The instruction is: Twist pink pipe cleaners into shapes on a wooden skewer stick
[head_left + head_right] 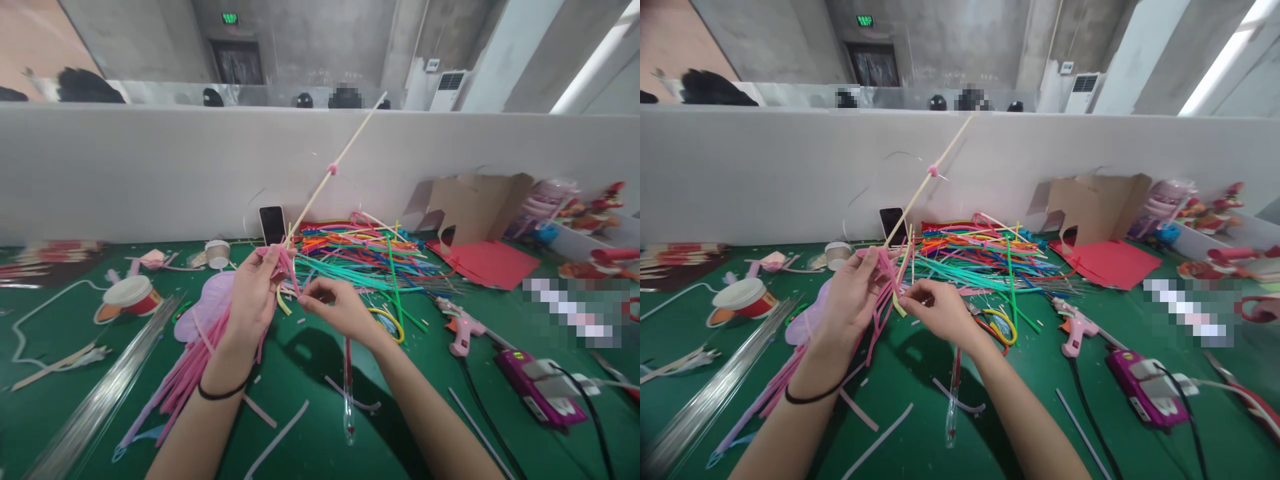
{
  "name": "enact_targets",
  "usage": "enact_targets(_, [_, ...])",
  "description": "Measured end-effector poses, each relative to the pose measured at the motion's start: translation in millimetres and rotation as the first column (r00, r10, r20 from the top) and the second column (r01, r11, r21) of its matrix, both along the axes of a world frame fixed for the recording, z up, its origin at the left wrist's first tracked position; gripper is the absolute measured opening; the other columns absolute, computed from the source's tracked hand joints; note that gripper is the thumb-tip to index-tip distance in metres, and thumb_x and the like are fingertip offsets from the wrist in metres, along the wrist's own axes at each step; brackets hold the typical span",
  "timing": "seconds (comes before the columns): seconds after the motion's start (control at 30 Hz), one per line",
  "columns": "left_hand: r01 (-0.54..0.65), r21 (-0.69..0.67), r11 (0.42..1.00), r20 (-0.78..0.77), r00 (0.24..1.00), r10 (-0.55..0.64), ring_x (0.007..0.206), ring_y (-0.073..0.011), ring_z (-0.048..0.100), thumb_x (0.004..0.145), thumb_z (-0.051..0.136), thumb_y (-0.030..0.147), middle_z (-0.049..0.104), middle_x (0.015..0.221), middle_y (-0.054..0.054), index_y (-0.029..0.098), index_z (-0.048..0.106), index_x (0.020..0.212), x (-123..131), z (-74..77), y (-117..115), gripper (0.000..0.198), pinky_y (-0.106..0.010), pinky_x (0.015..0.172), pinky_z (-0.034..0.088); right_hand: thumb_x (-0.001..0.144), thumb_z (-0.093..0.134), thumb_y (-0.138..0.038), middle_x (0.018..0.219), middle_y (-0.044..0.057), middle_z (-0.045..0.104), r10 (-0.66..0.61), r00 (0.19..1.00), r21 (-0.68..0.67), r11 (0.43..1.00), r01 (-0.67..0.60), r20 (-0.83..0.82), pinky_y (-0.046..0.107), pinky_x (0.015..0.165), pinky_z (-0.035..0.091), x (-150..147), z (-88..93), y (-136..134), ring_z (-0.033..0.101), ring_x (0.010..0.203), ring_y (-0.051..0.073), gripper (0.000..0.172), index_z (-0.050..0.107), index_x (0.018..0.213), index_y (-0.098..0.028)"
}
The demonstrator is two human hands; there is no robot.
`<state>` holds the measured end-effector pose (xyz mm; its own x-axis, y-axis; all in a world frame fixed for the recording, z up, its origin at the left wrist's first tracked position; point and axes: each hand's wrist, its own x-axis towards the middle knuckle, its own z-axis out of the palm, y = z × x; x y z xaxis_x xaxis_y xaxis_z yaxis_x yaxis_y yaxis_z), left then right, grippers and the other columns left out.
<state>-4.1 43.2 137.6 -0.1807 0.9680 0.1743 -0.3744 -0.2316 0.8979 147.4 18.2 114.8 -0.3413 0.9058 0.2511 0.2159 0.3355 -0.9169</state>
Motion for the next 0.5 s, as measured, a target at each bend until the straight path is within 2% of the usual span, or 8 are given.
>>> enact_targets(0.17, [-0.013,0.035,0.999,0.045,0.999,0.011,0.074,-0.0110,0.064,0.074,0.074,0.037,0.072,0.084,-0.004,0.015,0.063,0.079,16,-8.8,-3,0.025,-0.020,0.066,0.046,0.083,0.060,-0.030,0.077,0.001,0.068,0.059,0.996,0.000,0.998,-0.059,0.062,0.024,0.067,0.047,-1,-2.2,0,0.061,0.071,0.013,0.013,0.063,0.078,-0.018])
enact_targets(0.27, [-0.003,0.038,0.999,0.067,0.998,0.000,0.061,-0.0069,0.057,0.075,0.074,0.036,0.073,0.083,-0.004,0.015,0.062,0.078,19,-11.3,-2,0.024,-0.019,0.060,0.045,0.082,0.059,-0.027,0.077,0.000,0.068,0.067,0.994,0.004,0.998,-0.068,0.082,0.023,0.068,0.046,2,-1.7,0,0.062,0.072,0.012,0.010,0.062,0.079,-0.018])
enact_targets(0.37, [0.030,0.027,0.999,0.103,0.994,-0.032,0.052,-0.0035,0.048,0.073,0.076,0.035,0.073,0.083,-0.004,0.015,0.063,0.078,19,-10.4,-2,0.025,-0.016,0.052,0.041,0.080,0.059,-0.025,0.075,-0.001,0.067,0.051,0.994,-0.001,0.999,-0.051,0.093,0.022,0.065,0.045,5,-1.5,2,0.060,0.068,0.011,0.008,0.062,0.078,-0.017])
enact_targets(0.5, [0.105,0.000,0.995,0.083,0.991,-0.104,0.055,-0.0046,0.053,0.073,0.076,0.035,0.073,0.085,-0.005,0.014,0.067,0.079,19,-5.5,-6,0.024,-0.016,0.056,0.047,0.080,0.058,-0.024,0.072,-0.001,0.065,0.044,0.995,-0.015,0.999,-0.043,0.086,0.022,0.062,0.044,9,-3.4,6,0.059,0.066,0.011,0.009,0.061,0.078,-0.017])
